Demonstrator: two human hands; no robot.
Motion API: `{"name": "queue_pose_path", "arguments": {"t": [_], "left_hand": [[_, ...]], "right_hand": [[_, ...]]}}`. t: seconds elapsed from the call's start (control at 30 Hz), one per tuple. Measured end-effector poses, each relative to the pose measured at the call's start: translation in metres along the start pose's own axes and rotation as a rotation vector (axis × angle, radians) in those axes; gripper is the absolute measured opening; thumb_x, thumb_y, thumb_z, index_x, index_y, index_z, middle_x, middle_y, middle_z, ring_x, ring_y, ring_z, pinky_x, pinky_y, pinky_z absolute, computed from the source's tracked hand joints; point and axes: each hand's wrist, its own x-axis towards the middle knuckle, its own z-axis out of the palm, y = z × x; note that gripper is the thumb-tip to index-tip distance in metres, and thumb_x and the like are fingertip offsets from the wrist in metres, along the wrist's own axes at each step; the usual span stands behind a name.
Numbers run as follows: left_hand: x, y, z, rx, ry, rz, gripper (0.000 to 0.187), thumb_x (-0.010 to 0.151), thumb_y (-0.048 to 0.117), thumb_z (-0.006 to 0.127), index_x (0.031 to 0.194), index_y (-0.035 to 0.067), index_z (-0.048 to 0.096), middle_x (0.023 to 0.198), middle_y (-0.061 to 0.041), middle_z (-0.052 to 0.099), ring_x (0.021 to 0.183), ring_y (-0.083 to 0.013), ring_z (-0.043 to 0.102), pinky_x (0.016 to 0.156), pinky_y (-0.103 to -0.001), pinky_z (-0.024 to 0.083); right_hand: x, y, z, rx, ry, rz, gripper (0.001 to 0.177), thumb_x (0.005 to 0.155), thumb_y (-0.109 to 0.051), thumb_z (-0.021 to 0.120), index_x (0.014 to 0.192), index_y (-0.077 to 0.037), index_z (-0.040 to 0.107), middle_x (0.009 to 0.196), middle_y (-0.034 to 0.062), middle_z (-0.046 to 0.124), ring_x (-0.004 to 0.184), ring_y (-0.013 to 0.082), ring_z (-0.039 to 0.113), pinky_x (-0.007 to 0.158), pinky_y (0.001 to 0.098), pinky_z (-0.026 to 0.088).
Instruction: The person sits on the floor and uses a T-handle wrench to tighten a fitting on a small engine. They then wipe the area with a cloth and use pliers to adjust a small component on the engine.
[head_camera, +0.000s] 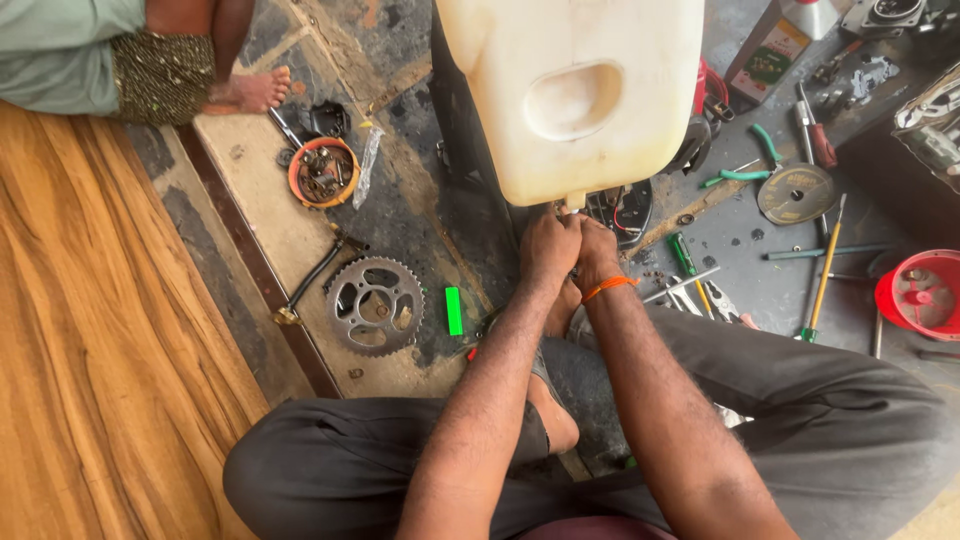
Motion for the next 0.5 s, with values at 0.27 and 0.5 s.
{"name": "queue_pose_path", "arguments": {"t": [0.27,0.5], "left_hand": [[0.029,-0.024,0.033,0.022,0.003,0.010,0.042,0.096,0.035,0.054,0.096,-0.001,0.074,0.103,-0.027,0.072,0.103,-0.0443,0.068,0.092,-0.054,0.054],[0.055,-0.049,0.060,0.125,-0.035,0.103,0.038,0.095,0.032,0.052,0.098,0.000,0.072,0.105,-0.025,0.073,0.104,-0.0424,0.069,0.092,-0.052,0.055]], "right_hand": [[0.039,-0.003,-0.003,-0.117,0.127,0.311,0.045,0.096,-0.037,0.068,0.112,0.005,0.069,0.105,0.0170,0.074,0.086,0.0251,0.068,0.065,0.0438,0.053],[0.049,0.003,0.000,-0.021,0.307,0.398,0.034,0.094,-0.026,0.062,0.112,0.003,0.067,0.104,0.0203,0.073,0.086,0.0315,0.072,0.066,0.0493,0.055]]}}
